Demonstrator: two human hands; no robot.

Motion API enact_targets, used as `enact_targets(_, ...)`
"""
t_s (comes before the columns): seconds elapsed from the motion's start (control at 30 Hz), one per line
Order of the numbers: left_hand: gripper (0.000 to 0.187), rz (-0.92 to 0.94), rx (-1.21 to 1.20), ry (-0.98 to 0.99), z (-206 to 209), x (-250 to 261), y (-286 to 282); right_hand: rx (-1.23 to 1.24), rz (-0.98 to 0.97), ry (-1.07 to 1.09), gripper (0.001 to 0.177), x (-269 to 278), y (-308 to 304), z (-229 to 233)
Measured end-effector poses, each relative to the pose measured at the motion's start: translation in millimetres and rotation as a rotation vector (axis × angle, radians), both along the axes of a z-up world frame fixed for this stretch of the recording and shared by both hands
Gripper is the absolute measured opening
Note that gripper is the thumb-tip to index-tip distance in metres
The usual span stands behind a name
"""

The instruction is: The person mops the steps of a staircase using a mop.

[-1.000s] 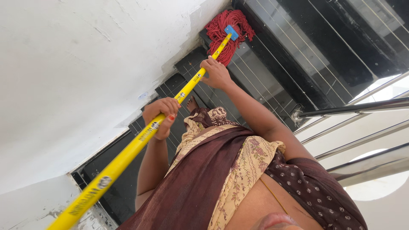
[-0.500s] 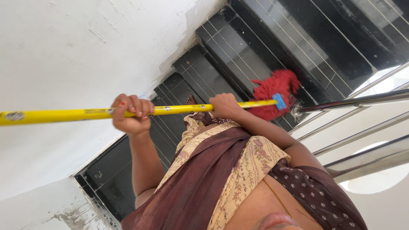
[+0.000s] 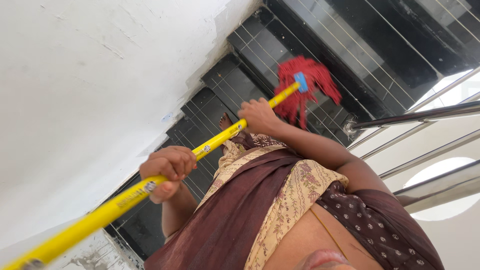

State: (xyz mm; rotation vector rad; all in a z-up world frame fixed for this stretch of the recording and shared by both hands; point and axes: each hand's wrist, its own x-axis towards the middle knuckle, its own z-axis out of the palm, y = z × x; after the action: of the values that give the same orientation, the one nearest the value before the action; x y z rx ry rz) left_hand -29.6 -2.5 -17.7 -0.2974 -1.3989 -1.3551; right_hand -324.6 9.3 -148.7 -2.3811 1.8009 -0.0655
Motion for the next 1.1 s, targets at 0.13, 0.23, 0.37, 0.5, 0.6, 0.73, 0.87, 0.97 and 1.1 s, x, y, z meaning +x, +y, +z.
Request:
enact_targets(0.13, 0.025, 0.201, 0.062, -0.116, -22, -23, 11, -0.161, -0.07, -0.057, 0.02, -17, -59, -36)
enact_targets(0.23, 0.019, 0.333, -0.015, -0.143, -50, -58, 4, -0.212, -0.119, -0.129, 0.03, -34, -96, -63)
enact_targets(0.37, 0.016, 0.427, -0.026, -0.14, -55, -64, 0, -0.441, -0.029, -0.358, 0.047, -44, -106, -76)
enact_targets(0.5, 0.02, 0.379, 0.081, -0.091, -34, -49, -1, -0.274, -0.086, -0.351, 0.046, -34, -80, -48)
enact_targets(0.6, 0.024, 0.314, 0.093, -0.057, -11, -34, 1, -0.139, -0.157, -0.259, 0.04, -23, -50, -20)
enact_targets(0.73, 0.028, 0.158, 0.124, -0.049, 14, -17, 8, -0.09, -0.14, -0.168, 0.038, -14, 0, 9)
enact_targets(0.87, 0.029, 0.062, 0.203, -0.029, 18, -19, 1, 0.188, -0.161, -0.06, 0.031, -18, 33, 30)
enact_targets(0.97, 0.028, -0.021, 0.332, -0.014, 13, -28, -2, 0.287, -0.156, -0.041, 0.021, -19, 44, 39)
enact_targets(1.1, 0.031, -0.054, 0.196, -0.01, 19, -33, 6, 0.349, -0.215, -0.082, 0.018, -16, 46, 48)
